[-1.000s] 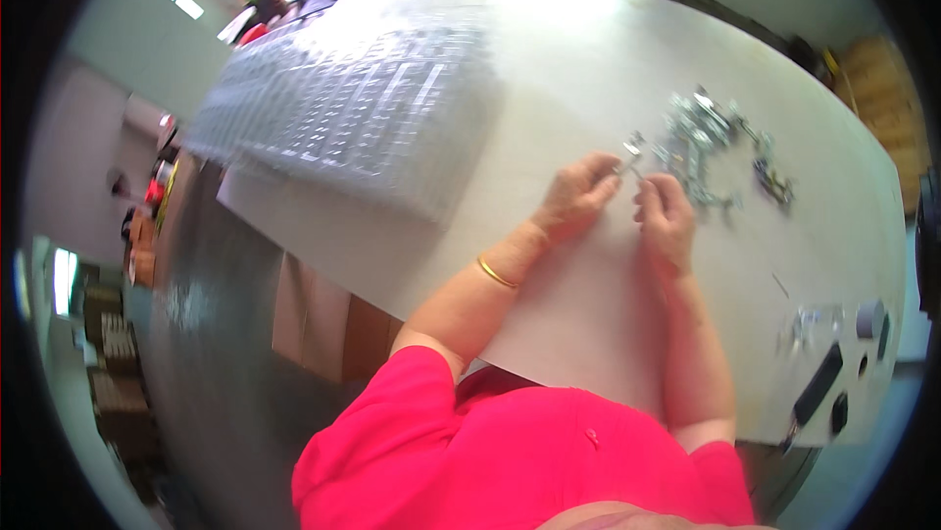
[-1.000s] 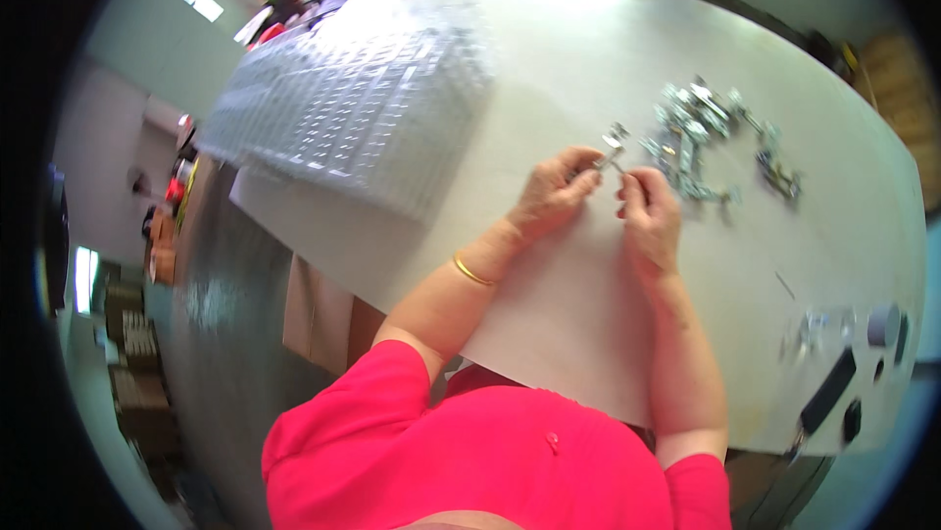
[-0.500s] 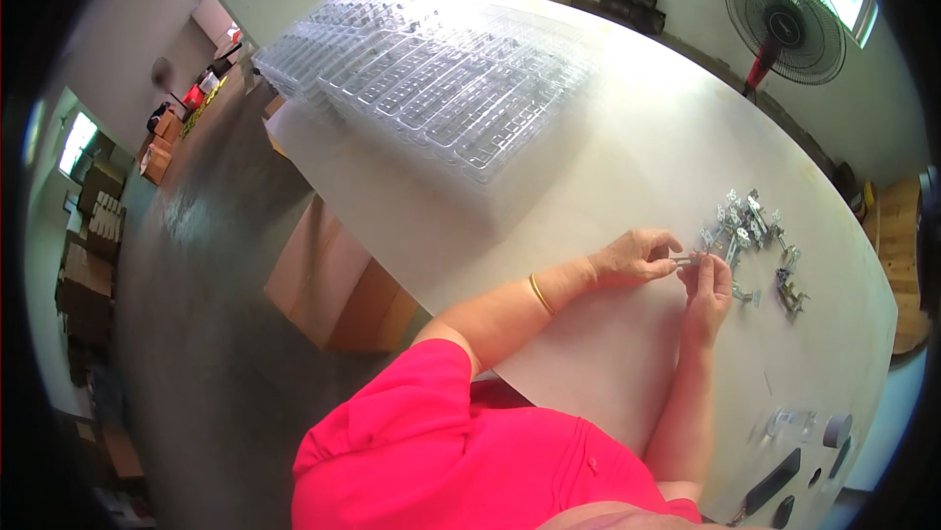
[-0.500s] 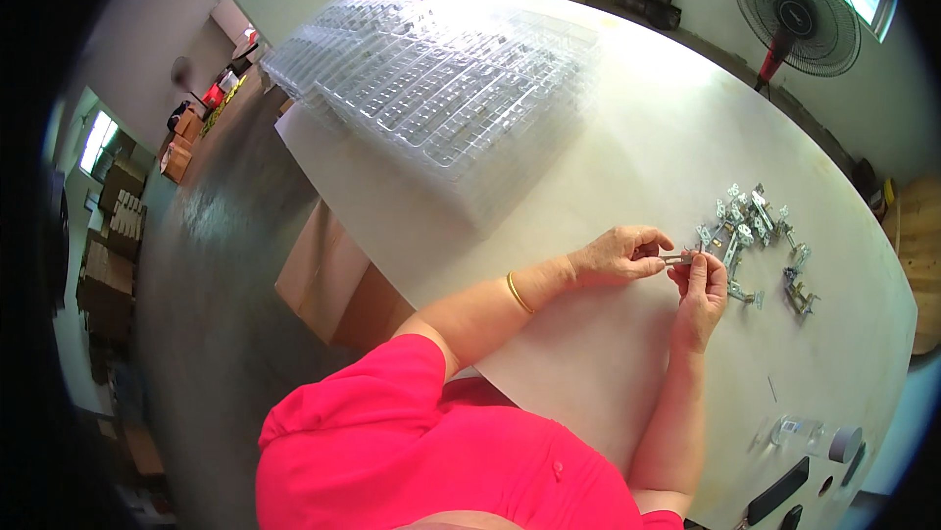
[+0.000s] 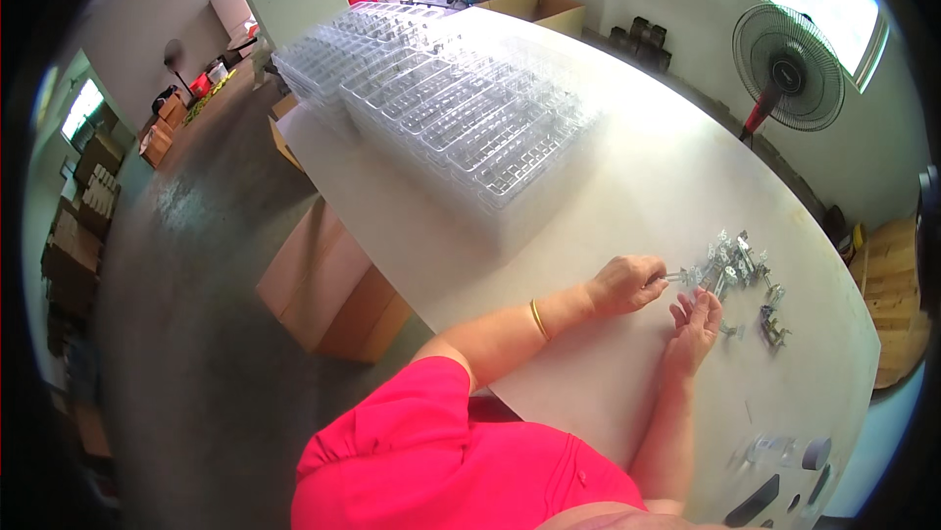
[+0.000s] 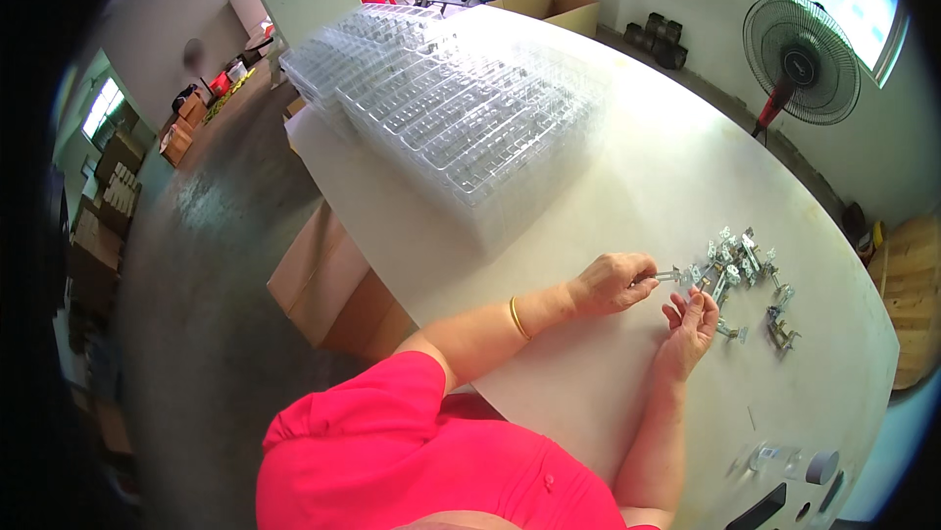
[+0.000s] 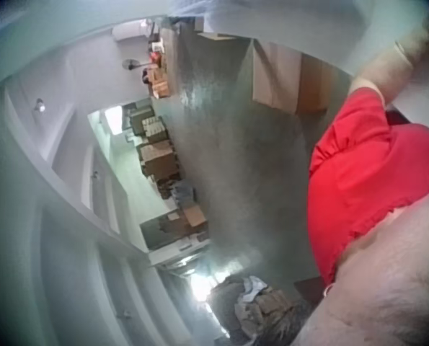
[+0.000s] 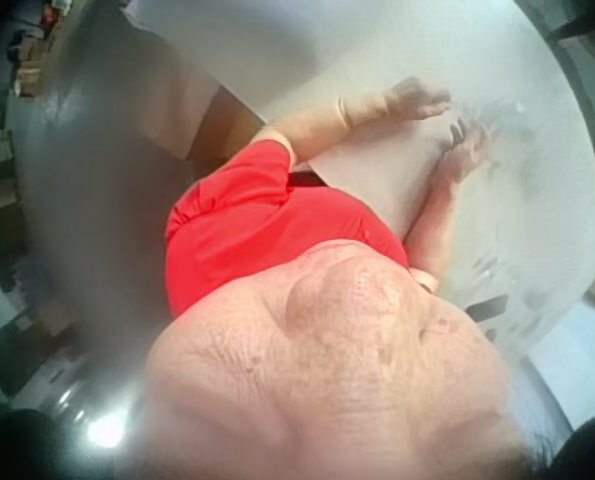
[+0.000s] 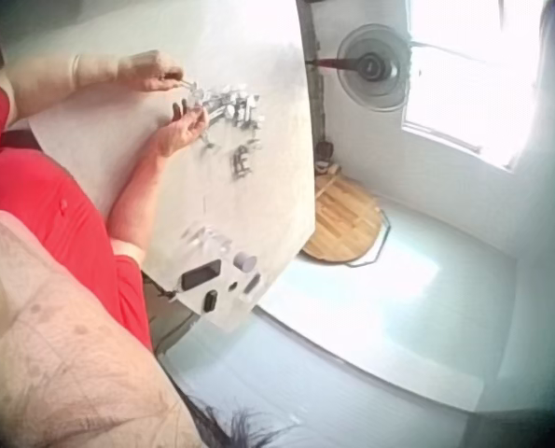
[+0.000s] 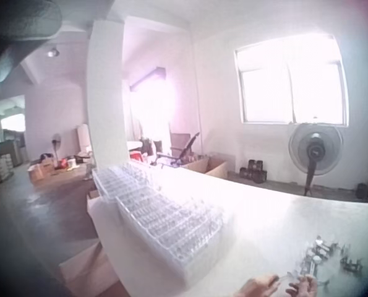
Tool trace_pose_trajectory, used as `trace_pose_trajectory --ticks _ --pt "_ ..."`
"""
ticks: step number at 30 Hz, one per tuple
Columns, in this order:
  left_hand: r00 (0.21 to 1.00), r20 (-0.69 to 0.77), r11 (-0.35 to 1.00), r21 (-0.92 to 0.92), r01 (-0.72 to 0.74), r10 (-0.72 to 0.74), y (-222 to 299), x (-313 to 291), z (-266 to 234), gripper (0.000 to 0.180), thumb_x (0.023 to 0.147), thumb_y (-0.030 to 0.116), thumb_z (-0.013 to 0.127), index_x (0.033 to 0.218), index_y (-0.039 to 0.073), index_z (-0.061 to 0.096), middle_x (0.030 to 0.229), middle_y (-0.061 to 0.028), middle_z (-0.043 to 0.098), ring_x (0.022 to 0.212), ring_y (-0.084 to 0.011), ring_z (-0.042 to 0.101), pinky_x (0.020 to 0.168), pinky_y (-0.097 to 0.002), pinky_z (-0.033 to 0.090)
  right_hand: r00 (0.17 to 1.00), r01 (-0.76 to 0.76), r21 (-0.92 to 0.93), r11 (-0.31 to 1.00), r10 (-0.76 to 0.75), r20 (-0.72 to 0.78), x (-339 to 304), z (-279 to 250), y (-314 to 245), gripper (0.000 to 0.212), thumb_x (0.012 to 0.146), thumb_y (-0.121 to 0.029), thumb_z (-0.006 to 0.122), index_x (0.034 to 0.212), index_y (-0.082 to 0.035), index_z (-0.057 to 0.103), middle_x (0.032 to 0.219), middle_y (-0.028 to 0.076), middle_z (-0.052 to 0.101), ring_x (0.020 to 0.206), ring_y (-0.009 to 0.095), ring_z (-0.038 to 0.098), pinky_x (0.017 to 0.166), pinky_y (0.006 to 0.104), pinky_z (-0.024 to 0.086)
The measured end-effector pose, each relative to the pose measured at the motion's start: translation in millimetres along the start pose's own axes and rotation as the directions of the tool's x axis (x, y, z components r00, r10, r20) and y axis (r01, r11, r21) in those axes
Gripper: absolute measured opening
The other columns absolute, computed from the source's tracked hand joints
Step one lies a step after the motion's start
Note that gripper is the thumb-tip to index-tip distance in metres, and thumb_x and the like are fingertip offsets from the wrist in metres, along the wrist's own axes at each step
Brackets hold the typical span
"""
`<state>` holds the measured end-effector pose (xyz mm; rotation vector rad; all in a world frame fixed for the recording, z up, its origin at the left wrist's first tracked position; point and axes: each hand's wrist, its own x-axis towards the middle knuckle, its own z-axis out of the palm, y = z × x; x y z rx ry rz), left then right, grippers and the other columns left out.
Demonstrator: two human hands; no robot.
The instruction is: The person assembles metal brackets by hand by picking up a bracket and a pin, fitting the pin into the bracket, and placing the finished unit into a plastic tray.
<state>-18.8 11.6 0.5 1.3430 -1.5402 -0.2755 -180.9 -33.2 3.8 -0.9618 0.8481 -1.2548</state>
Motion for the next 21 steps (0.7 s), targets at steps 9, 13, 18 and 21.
trace_pose_trajectory --ticks 9,13,18,21 --pt "0.984 -0.008 0.909 -0.382 0.164 -0.180 95.7 26.2 -62.5 0.016 0.093 0.010 0.068 0.100 -0.004 0.065 0.082 -0.0091 0.070 0.075 -0.0109 0.064 0.068 -0.0283 0.053 0.983 0.112 -0.150 0.982 -0.087 0.163 1.9 -11.4 10.3 0.013 0.103 -0.019 0.056 0.105 -0.007 0.059 0.098 0.003 0.063 0.072 0.008 0.057 0.063 0.0226 0.048" --pt "0.992 -0.092 0.963 -0.262 0.055 -0.081 129.8 25.7 -127.4 0.015 0.090 0.008 0.071 0.099 -0.003 0.066 0.084 -0.0084 0.070 0.077 -0.0110 0.065 0.071 -0.0267 0.054 0.976 0.115 -0.204 0.972 -0.072 0.207 0.1 -7.1 11.6 0.011 0.102 -0.018 0.057 0.102 -0.007 0.060 0.095 0.002 0.062 0.070 0.007 0.056 0.063 0.0222 0.047" --pt "0.962 -0.273 0.985 0.163 0.048 -0.002 116.7 41.8 -215.7 0.014 0.091 0.012 0.071 0.098 0.000 0.070 0.087 -0.0048 0.072 0.081 -0.0086 0.065 0.073 -0.0239 0.052 0.970 0.113 -0.208 0.972 -0.063 0.234 5.0 -12.3 17.4 0.009 0.102 -0.016 0.058 0.102 -0.007 0.060 0.094 0.001 0.062 0.070 0.007 0.056 0.062 0.0218 0.047" --pt "0.929 -0.351 0.981 0.109 0.163 -0.116 86.6 61.3 -278.8 0.016 0.095 0.014 0.067 0.098 -0.001 0.071 0.085 -0.0027 0.071 0.078 -0.0075 0.064 0.071 -0.0223 0.052 0.969 0.112 -0.217 0.970 -0.058 0.242 4.8 -13.2 20.3 0.008 0.101 -0.015 0.059 0.102 -0.007 0.060 0.094 0.001 0.062 0.070 0.006 0.056 0.063 0.0220 0.047"
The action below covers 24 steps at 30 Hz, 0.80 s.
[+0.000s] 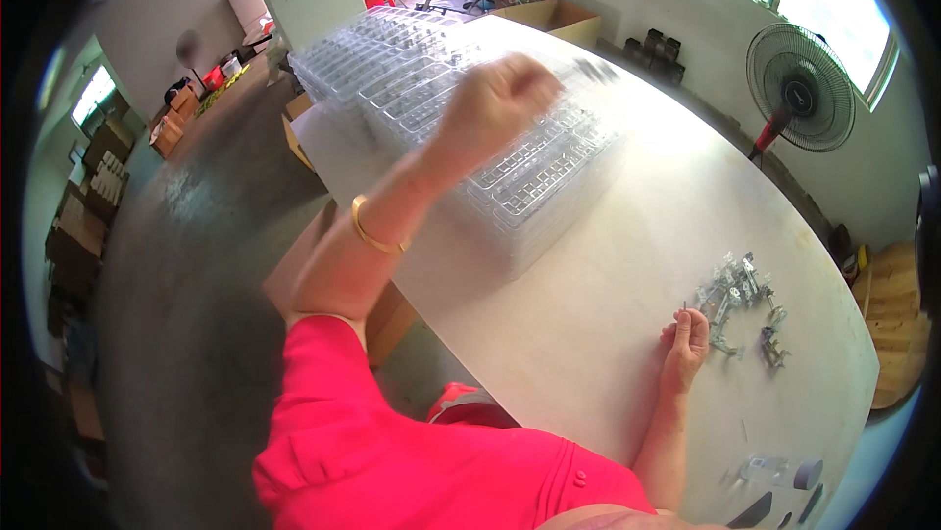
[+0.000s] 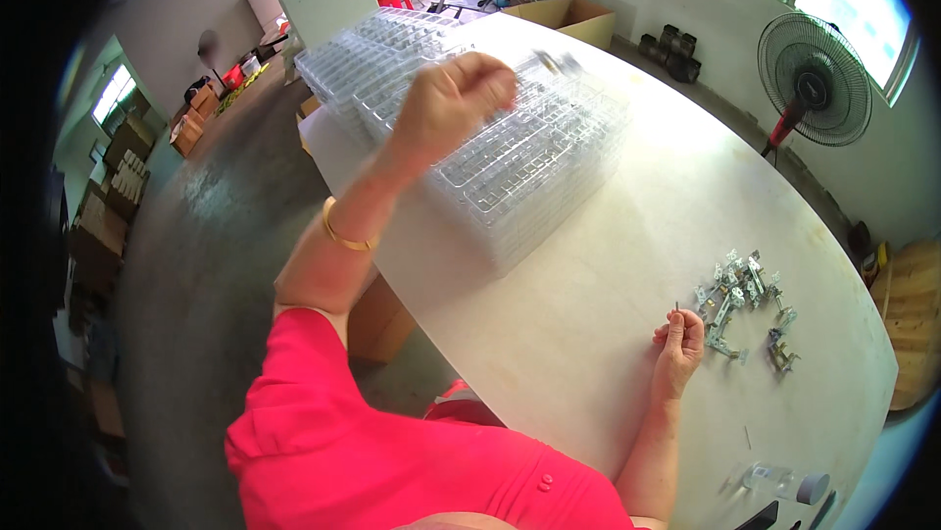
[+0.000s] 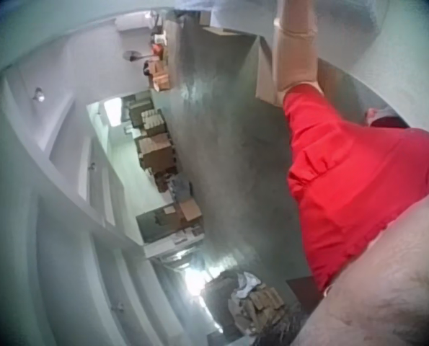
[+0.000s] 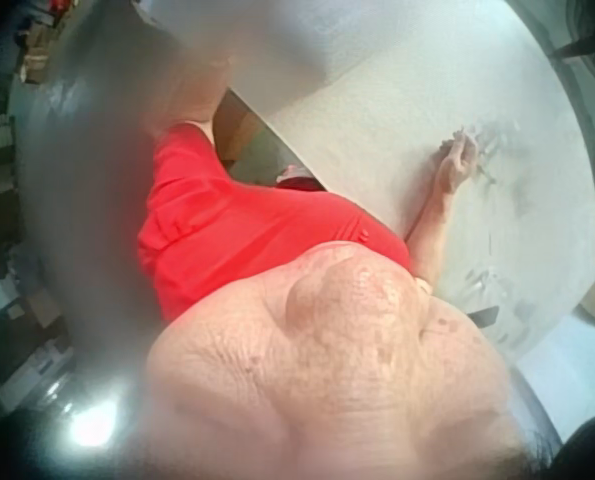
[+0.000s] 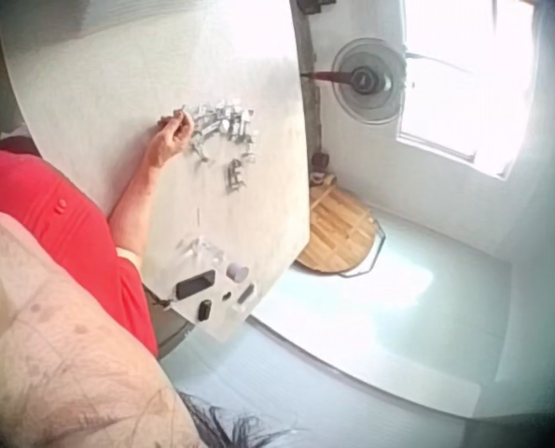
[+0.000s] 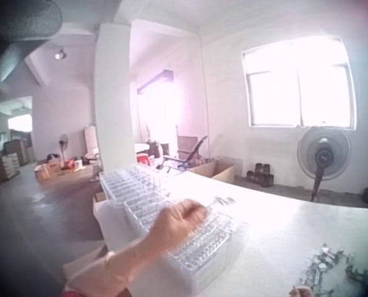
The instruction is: The person assembles metal brackets by hand by picking up a bracket and a pin, fitting the pin into the bracket, and placing the finished unit into a plastic tray.
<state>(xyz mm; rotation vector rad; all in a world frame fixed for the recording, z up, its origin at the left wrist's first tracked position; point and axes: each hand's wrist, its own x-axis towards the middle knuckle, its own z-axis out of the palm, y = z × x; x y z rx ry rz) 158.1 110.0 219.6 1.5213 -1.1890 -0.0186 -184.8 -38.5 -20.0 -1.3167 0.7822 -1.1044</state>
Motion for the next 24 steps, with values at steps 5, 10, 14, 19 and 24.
trace_pose_trajectory --ticks 5,10,14,19,24 --pt "0.989 -0.095 0.977 0.167 0.132 -0.117 -93.2 81.0 -84.2 0.018 0.093 0.016 0.068 0.093 -0.002 0.072 0.075 -0.0045 0.070 0.067 -0.0078 0.063 0.064 -0.0233 0.052 1.000 -0.006 -0.021 1.000 0.006 0.026 -0.9 1.4 0.3 0.006 0.101 -0.012 0.058 0.103 -0.007 0.060 0.093 0.001 0.060 0.070 0.006 0.055 0.063 0.0224 0.047" --pt "0.952 -0.169 0.936 0.204 0.287 -0.256 -168.3 130.8 -112.9 0.023 0.087 0.025 0.073 0.087 0.002 0.075 0.074 -0.0069 0.072 0.066 -0.0108 0.066 0.063 -0.0268 0.052 1.000 -0.009 -0.030 1.000 0.010 0.007 -1.1 -6.3 8.2 0.006 0.101 -0.011 0.058 0.104 -0.006 0.060 0.092 0.001 0.060 0.070 0.007 0.054 0.064 0.0225 0.048" --pt "0.953 -0.189 0.763 0.571 0.304 -0.238 -191.4 152.5 -104.5 0.028 0.083 0.030 0.075 0.078 0.002 0.073 0.070 -0.0085 0.071 0.065 -0.0128 0.067 0.061 -0.0293 0.052 0.999 -0.035 -0.075 0.997 0.033 -0.028 -3.7 -2.9 9.7 0.005 0.100 -0.009 0.059 0.104 -0.006 0.060 0.090 0.000 0.060 0.071 0.006 0.054 0.064 0.0224 0.047" --pt "0.943 -0.196 0.558 0.767 0.317 -0.267 -217.2 172.3 -94.3 0.035 0.071 0.038 0.074 0.084 0.005 0.076 0.084 -0.0184 0.073 0.083 -0.0299 0.072 0.081 -0.0368 0.054 1.000 -0.003 -0.141 0.990 0.002 -0.009 -5.9 1.4 8.1 0.005 0.100 -0.008 0.059 0.104 -0.006 0.061 0.088 -0.001 0.060 0.071 0.007 0.053 0.065 0.0217 0.046" --pt "0.873 -0.164 0.436 0.814 0.383 -0.460 -226.5 187.3 -82.3 0.048 0.078 0.034 0.070 0.114 0.002 0.071 0.119 -0.0213 0.068 0.112 -0.0340 0.066 0.098 -0.0412 0.050 1.000 -0.007 -0.168 0.986 0.004 -0.021 -5.3 2.1 6.3 0.004 0.100 -0.010 0.060 0.103 -0.008 0.060 0.086 -0.002 0.060 0.069 0.005 0.052 0.061 0.0195 0.043"
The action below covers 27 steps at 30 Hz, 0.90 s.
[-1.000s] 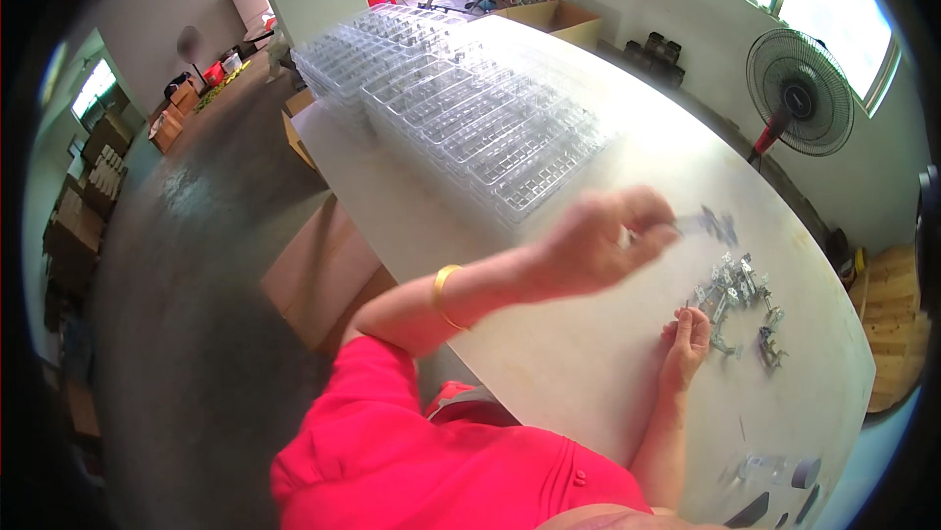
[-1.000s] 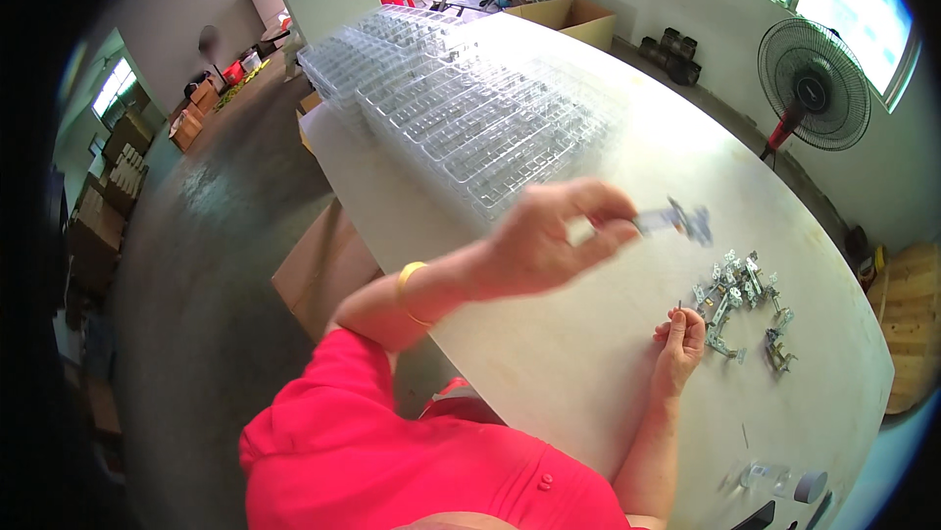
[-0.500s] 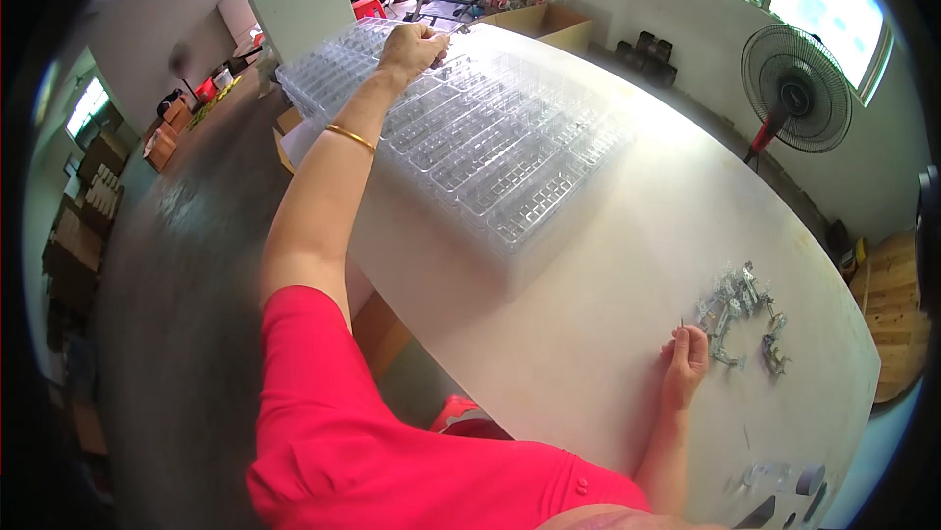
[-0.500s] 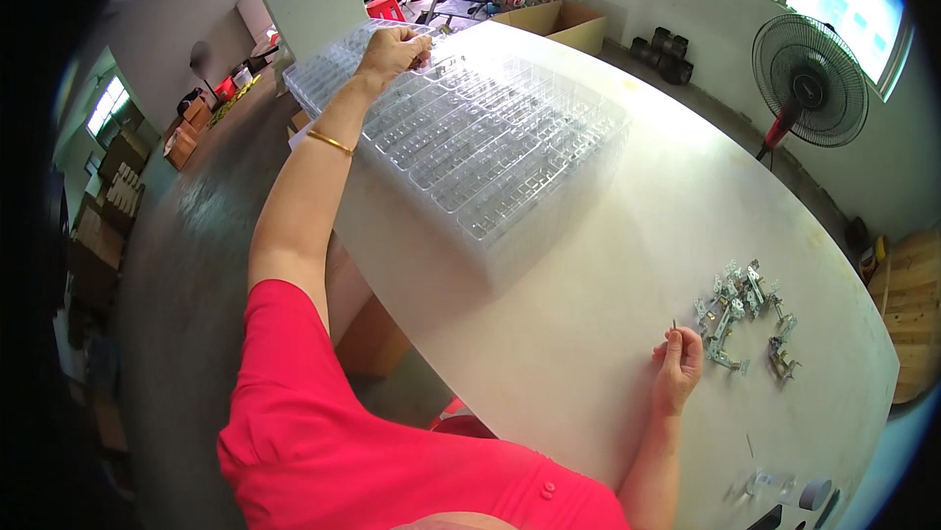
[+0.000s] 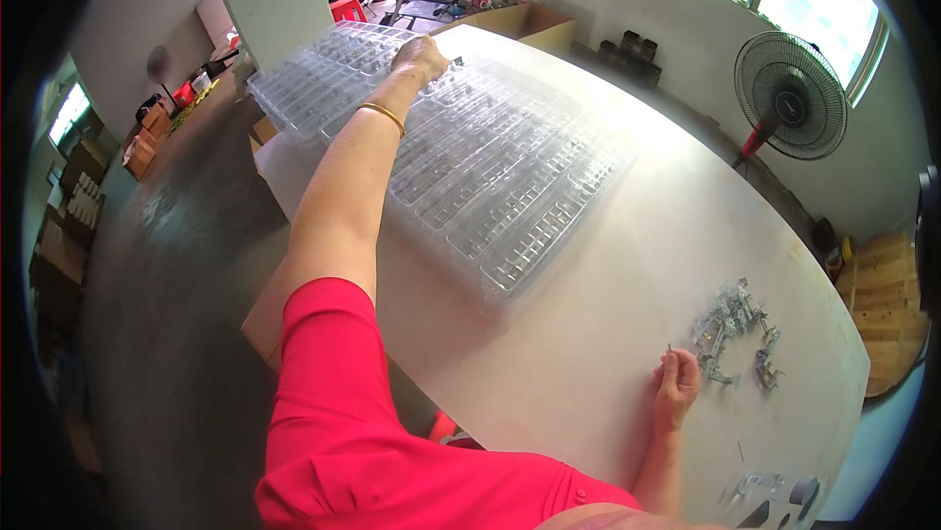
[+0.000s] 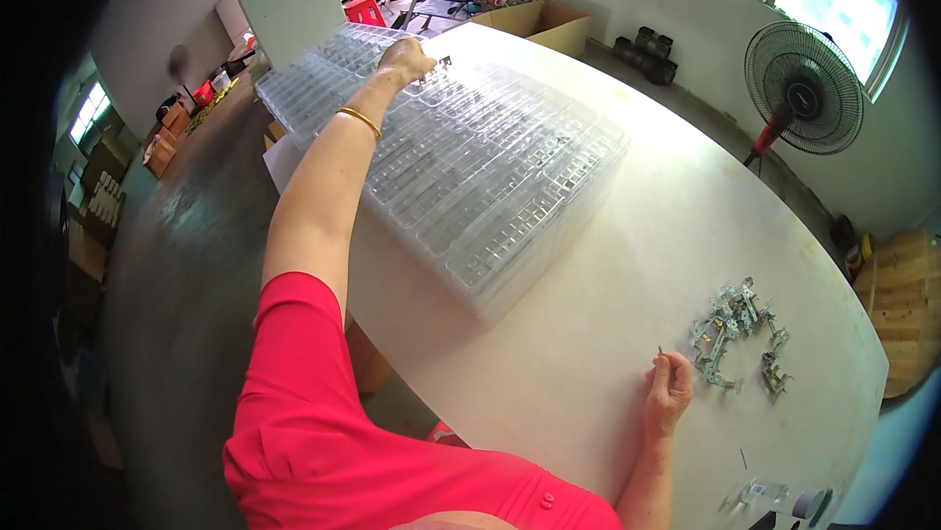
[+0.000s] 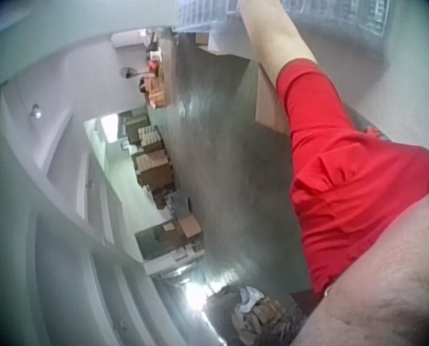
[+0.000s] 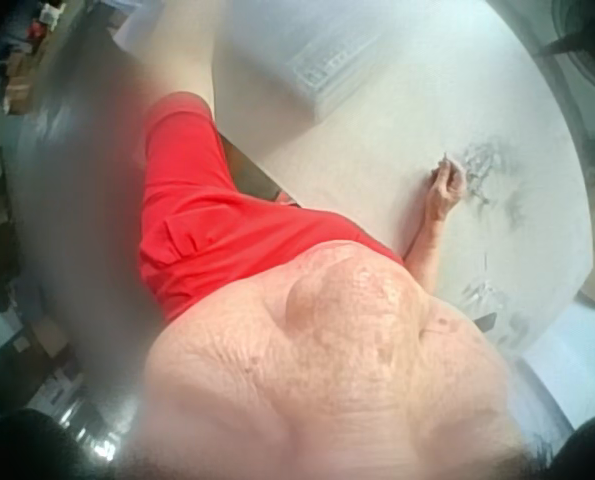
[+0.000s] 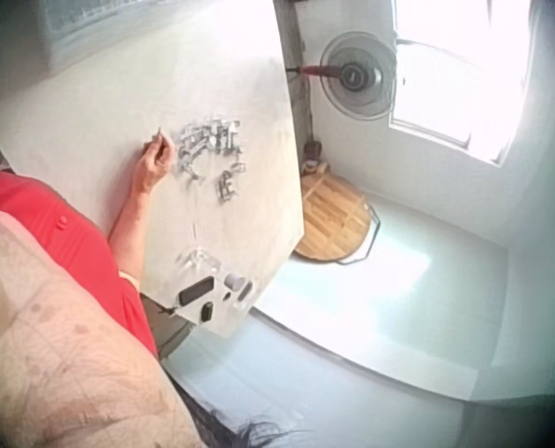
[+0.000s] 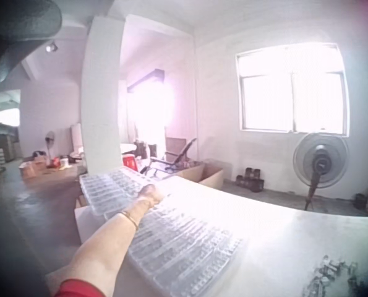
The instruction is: The person assembles metal brackets by hand by picking up a bracket and a pin, fitting the pin into the bracket, and placing the finished unit into a plastic tray.
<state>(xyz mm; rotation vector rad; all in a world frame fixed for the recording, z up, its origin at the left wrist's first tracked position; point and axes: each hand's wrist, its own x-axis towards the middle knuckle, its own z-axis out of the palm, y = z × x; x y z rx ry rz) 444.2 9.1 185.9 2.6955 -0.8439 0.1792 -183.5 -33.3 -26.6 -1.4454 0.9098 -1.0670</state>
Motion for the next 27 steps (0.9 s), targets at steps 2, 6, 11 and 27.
trace_pose_trajectory --ticks 2,6,11,27 --pt "0.997 -0.075 1.000 -0.005 -0.024 0.023 -7.2 4.3 9.0 0.042 0.075 0.034 0.071 0.102 0.002 0.074 0.107 -0.0219 0.070 0.103 -0.0343 0.068 0.092 -0.0407 0.052 1.000 0.002 -0.047 0.999 -0.001 0.016 -0.3 0.4 0.1 0.004 0.100 -0.010 0.060 0.103 -0.008 0.060 0.086 -0.001 0.060 0.069 0.006 0.052 0.061 0.0200 0.044" --pt "0.989 -0.124 0.996 0.046 -0.081 0.086 -9.1 9.3 18.2 0.038 0.072 0.033 0.072 0.094 0.002 0.075 0.097 -0.0230 0.072 0.095 -0.0353 0.071 0.087 -0.0412 0.054 1.000 0.003 -0.061 0.998 -0.002 0.030 -1.1 1.2 -0.8 0.004 0.100 -0.010 0.060 0.103 -0.008 0.061 0.086 -0.001 0.060 0.069 0.006 0.053 0.061 0.0202 0.044" --pt "0.993 -0.095 0.995 0.077 -0.059 0.066 -5.7 6.2 21.1 0.040 0.075 0.032 0.073 0.100 0.001 0.074 0.104 -0.0233 0.071 0.102 -0.0356 0.069 0.091 -0.0413 0.053 1.000 -0.015 -0.047 0.999 0.016 0.009 -2.6 2.9 -1.5 0.005 0.100 -0.011 0.061 0.103 -0.008 0.061 0.085 -0.002 0.060 0.070 0.006 0.053 0.062 0.0202 0.044" --pt "0.997 -0.009 0.993 0.086 -0.076 0.078 -10.5 -3.6 9.4 0.040 0.083 0.027 0.066 0.115 0.003 0.070 0.120 -0.0226 0.067 0.115 -0.0349 0.064 0.100 -0.0414 0.049 0.999 -0.044 -0.050 0.998 0.045 0.022 -4.3 5.7 -8.3 0.006 0.100 -0.012 0.060 0.103 -0.007 0.062 0.085 -0.002 0.059 0.071 0.005 0.052 0.064 0.0196 0.044"
